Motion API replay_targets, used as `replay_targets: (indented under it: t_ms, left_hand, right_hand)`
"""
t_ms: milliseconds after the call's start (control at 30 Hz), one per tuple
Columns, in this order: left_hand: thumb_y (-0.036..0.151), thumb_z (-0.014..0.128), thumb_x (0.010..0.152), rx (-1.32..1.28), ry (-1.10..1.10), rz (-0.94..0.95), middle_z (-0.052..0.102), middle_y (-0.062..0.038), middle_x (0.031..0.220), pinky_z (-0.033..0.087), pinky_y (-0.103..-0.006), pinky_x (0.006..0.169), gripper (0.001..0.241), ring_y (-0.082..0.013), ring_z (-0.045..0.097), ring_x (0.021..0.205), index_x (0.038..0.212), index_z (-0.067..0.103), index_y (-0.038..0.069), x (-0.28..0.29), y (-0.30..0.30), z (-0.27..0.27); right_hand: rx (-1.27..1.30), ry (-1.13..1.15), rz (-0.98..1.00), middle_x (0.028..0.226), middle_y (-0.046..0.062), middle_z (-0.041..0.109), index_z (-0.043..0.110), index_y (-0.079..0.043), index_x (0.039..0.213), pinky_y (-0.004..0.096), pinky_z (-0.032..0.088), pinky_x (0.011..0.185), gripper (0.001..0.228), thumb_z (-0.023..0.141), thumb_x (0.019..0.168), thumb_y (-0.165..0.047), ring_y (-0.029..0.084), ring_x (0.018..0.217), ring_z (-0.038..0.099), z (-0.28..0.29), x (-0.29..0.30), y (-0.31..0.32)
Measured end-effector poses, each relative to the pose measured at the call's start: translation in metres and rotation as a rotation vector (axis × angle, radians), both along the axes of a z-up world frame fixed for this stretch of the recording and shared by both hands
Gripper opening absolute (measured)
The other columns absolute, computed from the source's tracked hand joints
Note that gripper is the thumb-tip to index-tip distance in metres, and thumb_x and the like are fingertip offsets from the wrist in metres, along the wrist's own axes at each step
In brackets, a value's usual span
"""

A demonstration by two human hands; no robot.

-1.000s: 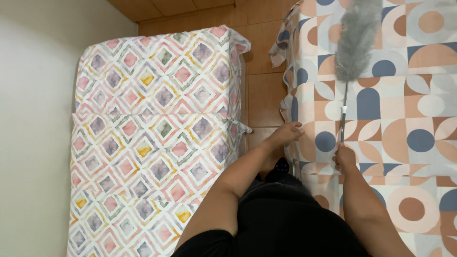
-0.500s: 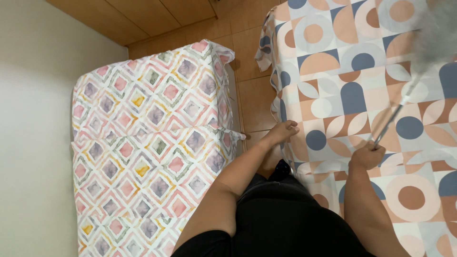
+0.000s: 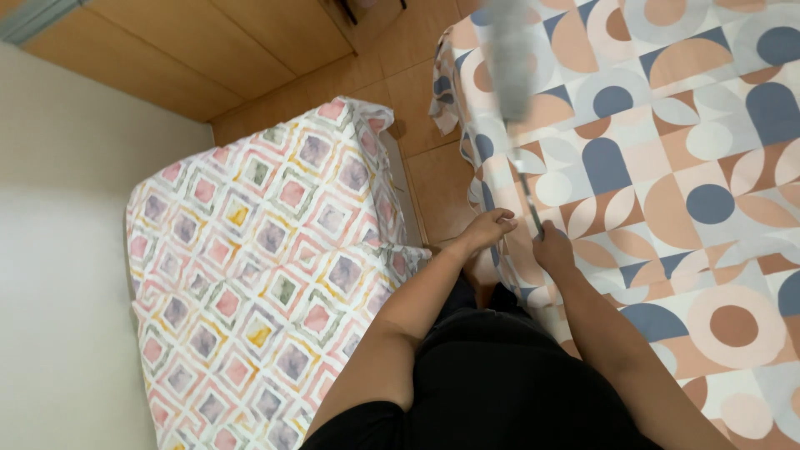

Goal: The person uses a feather duster to clean the inside of a wooden wardrobe, the floor, and the surfaces of two beds. They move around the room to reach different areas, including the door and a small stool.

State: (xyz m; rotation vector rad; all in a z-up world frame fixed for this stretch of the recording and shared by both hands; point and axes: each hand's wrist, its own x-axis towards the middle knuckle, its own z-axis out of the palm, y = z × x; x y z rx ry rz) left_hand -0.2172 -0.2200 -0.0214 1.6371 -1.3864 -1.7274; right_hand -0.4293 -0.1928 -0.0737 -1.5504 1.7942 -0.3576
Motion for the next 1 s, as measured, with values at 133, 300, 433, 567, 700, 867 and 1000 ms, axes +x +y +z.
replay_targets:
  t_ms: [133,300,433,567,700,867,1000]
  left_hand:
    - [0.035,0.064,0.096,0.045,0.028,-0.064,0.068,-0.017,0.126,0.052,-0.0353,0.093,0.057,-0.0243,0.066,0.106,0.139,0.058,-0.001,0.002,-0.041,0.033]
    - [0.041,0.065,0.097,0.022,0.029,-0.137,0.069,-0.012,0.116,0.055,-0.0324,0.08,0.056,-0.0194,0.064,0.092,0.138,0.059,0.003,0.018,-0.124,0.006]
    - [0.041,0.063,0.094,0.026,0.002,-0.213,0.069,-0.008,0.114,0.052,-0.0336,0.072,0.054,-0.0172,0.06,0.087,0.136,0.062,0.006,0.044,-0.201,0.01]
    - [0.04,0.068,0.095,0.046,0.155,-0.225,0.069,-0.009,0.113,0.053,-0.0334,0.076,0.054,-0.0173,0.062,0.088,0.135,0.062,0.005,0.087,-0.262,-0.033]
    - [0.041,0.069,0.095,0.022,0.088,-0.221,0.069,-0.006,0.11,0.054,-0.0322,0.075,0.05,-0.0183,0.064,0.086,0.131,0.064,0.006,0.125,-0.322,0.001]
    - [0.04,0.068,0.093,0.066,0.131,-0.173,0.069,-0.006,0.107,0.052,-0.0309,0.068,0.049,-0.0168,0.063,0.081,0.127,0.067,0.004,0.121,-0.385,-0.023]
    - [0.039,0.067,0.097,-0.004,0.222,-0.262,0.07,-0.011,0.099,0.05,-0.0314,0.063,0.049,-0.0151,0.062,0.075,0.129,0.066,0.002,0.108,-0.414,-0.038]
  right_hand:
    - [-0.198,0.043,0.017,0.087,0.024,0.07,0.057,-0.004,0.108,0.058,0.051,0.075,0.024,0.067,0.092,-0.019,0.048,0.084,0.066,0.041,-0.002,-0.03]
    - [-0.439,-0.137,-0.328,0.09,0.021,0.068,0.057,-0.003,0.107,0.05,0.049,0.069,0.02,0.067,0.099,-0.018,0.04,0.081,0.064,0.05,-0.022,-0.091]
    - [-0.56,-0.414,-0.586,0.086,0.013,0.066,0.059,-0.002,0.106,0.037,0.048,0.062,0.016,0.064,0.108,-0.016,0.022,0.072,0.062,0.057,0.0,-0.149]
    - [-0.254,-0.515,-1.11,0.075,0.007,0.06,0.061,-0.004,0.106,0.035,0.038,0.05,0.018,0.056,0.111,-0.021,0.017,0.057,0.05,0.071,0.037,-0.191]
    - [-0.127,-0.133,-0.815,0.086,0.022,0.069,0.064,0.002,0.107,0.045,0.05,0.064,0.029,0.06,0.106,-0.026,0.034,0.074,0.065,-0.028,0.084,-0.202]
    - [-0.06,0.012,-0.497,0.098,0.027,0.072,0.072,-0.002,0.118,0.049,0.052,0.084,0.033,0.064,0.099,-0.028,0.046,0.091,0.068,0.003,0.141,-0.223]
    - [-0.052,-0.008,-0.592,0.099,0.024,0.073,0.073,-0.009,0.123,0.048,0.053,0.082,0.033,0.064,0.101,-0.032,0.042,0.09,0.07,0.065,0.13,-0.258]
